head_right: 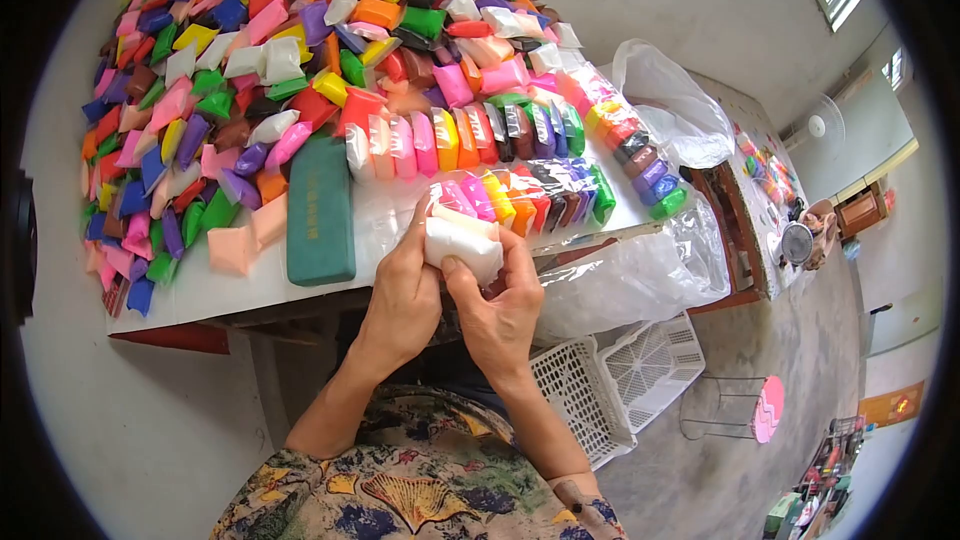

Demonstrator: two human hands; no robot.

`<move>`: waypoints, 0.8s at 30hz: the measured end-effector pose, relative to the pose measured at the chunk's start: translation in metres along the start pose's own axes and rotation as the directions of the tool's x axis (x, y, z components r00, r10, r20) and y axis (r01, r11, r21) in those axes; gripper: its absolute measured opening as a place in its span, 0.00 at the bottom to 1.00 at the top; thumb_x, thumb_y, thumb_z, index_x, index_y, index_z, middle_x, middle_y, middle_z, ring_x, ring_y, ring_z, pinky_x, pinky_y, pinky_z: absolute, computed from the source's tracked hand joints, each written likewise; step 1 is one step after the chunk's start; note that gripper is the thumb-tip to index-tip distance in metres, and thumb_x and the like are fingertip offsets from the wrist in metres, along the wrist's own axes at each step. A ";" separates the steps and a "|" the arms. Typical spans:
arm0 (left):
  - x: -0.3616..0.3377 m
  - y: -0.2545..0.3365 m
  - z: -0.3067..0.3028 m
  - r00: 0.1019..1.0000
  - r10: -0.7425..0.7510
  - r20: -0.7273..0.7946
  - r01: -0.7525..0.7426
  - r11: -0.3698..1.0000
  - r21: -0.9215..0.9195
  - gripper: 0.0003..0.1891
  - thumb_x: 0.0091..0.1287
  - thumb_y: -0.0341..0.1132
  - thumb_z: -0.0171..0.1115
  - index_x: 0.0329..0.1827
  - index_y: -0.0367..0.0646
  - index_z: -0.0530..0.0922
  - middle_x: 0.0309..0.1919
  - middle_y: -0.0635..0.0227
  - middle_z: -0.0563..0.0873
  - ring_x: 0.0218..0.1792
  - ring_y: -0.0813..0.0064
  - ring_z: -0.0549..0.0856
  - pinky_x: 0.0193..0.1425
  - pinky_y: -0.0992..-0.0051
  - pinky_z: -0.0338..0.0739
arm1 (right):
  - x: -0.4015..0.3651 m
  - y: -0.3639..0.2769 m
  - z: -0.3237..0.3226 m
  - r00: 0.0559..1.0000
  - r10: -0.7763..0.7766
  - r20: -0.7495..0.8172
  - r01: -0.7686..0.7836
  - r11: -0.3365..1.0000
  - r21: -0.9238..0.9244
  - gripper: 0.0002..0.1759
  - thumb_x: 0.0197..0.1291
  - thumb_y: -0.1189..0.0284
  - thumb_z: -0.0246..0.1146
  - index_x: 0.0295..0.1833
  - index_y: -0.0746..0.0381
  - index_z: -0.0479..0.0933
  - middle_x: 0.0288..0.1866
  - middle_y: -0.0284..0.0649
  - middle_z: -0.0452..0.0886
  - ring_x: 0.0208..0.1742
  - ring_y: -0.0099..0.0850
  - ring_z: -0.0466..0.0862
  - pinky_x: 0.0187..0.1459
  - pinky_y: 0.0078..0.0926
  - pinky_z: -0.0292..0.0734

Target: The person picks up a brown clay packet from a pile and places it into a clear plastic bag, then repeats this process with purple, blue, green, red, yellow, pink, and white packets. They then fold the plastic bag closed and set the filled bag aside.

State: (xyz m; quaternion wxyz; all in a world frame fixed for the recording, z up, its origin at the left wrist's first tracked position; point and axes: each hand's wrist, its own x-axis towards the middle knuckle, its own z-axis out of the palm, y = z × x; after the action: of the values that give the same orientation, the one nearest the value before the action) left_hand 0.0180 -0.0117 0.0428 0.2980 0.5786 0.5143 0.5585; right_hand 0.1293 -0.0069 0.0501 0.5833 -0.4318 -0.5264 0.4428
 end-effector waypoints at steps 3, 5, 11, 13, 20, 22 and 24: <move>-0.007 0.006 -0.003 0.995 0.089 -0.047 -0.082 0.987 0.141 0.29 0.71 0.21 0.46 0.77 0.30 0.61 0.61 0.37 0.79 0.61 0.43 0.81 0.64 0.60 0.76 | -0.002 0.009 0.005 0.997 -0.068 -0.042 0.064 0.994 -0.090 0.23 0.60 0.75 0.72 0.58 0.70 0.75 0.46 0.41 0.85 0.45 0.24 0.85 0.45 0.24 0.83; -0.015 0.010 -0.005 0.984 0.165 -0.067 -0.139 0.945 0.296 0.29 0.70 0.22 0.51 0.76 0.29 0.62 0.59 0.38 0.79 0.59 0.42 0.81 0.62 0.59 0.77 | -0.002 0.015 0.008 0.988 -0.146 -0.059 0.132 0.972 -0.192 0.23 0.58 0.74 0.74 0.57 0.69 0.76 0.44 0.41 0.85 0.42 0.26 0.86 0.43 0.25 0.83; -0.049 0.016 -0.024 0.923 0.337 -0.185 -0.104 0.682 0.724 0.29 0.61 0.27 0.69 0.65 0.30 0.72 0.48 0.48 0.78 0.47 0.50 0.82 0.48 0.58 0.80 | -0.002 0.027 0.012 0.911 -0.412 -0.018 0.344 0.784 -0.516 0.25 0.52 0.73 0.76 0.54 0.66 0.78 0.38 0.43 0.83 0.32 0.36 0.84 0.35 0.31 0.80; -0.062 0.012 -0.025 0.926 0.293 -0.239 -0.028 0.684 0.729 0.26 0.58 0.28 0.71 0.61 0.32 0.76 0.47 0.51 0.77 0.44 0.51 0.82 0.44 0.58 0.80 | -0.003 0.028 0.014 0.876 -0.483 0.007 0.398 0.713 -0.577 0.25 0.50 0.73 0.77 0.54 0.66 0.78 0.35 0.42 0.81 0.30 0.38 0.82 0.33 0.33 0.79; -0.065 0.000 -0.033 0.976 -0.190 -0.110 0.214 0.928 0.304 0.09 0.71 0.35 0.65 0.38 0.37 0.78 0.25 0.57 0.83 0.23 0.54 0.82 0.29 0.61 0.76 | -0.012 0.017 0.019 0.859 -0.505 0.087 0.437 0.633 -0.640 0.26 0.48 0.73 0.77 0.53 0.66 0.78 0.35 0.42 0.80 0.32 0.38 0.80 0.34 0.35 0.76; -0.063 -0.004 -0.030 0.984 -0.147 -0.099 0.165 0.964 0.210 0.08 0.73 0.32 0.62 0.37 0.36 0.78 0.25 0.55 0.83 0.23 0.55 0.83 0.29 0.62 0.75 | -0.013 0.013 0.019 0.876 -0.472 0.104 0.416 0.627 -0.659 0.25 0.48 0.74 0.77 0.53 0.66 0.78 0.37 0.44 0.82 0.34 0.37 0.82 0.38 0.33 0.79; -0.061 -0.006 -0.029 0.990 -0.127 -0.059 0.134 0.981 0.140 0.08 0.74 0.30 0.60 0.37 0.35 0.78 0.25 0.54 0.83 0.24 0.55 0.82 0.29 0.62 0.74 | -0.010 0.016 0.020 0.872 -0.479 0.097 0.403 0.593 -0.697 0.25 0.48 0.73 0.77 0.53 0.66 0.78 0.37 0.43 0.82 0.34 0.38 0.82 0.38 0.34 0.78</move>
State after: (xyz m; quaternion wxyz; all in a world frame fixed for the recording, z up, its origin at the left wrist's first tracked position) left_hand -0.0018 -0.0729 0.0225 0.2789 0.5494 0.5972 0.5136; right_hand 0.1076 -0.0124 0.0340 0.4932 -0.4968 -0.7135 0.0301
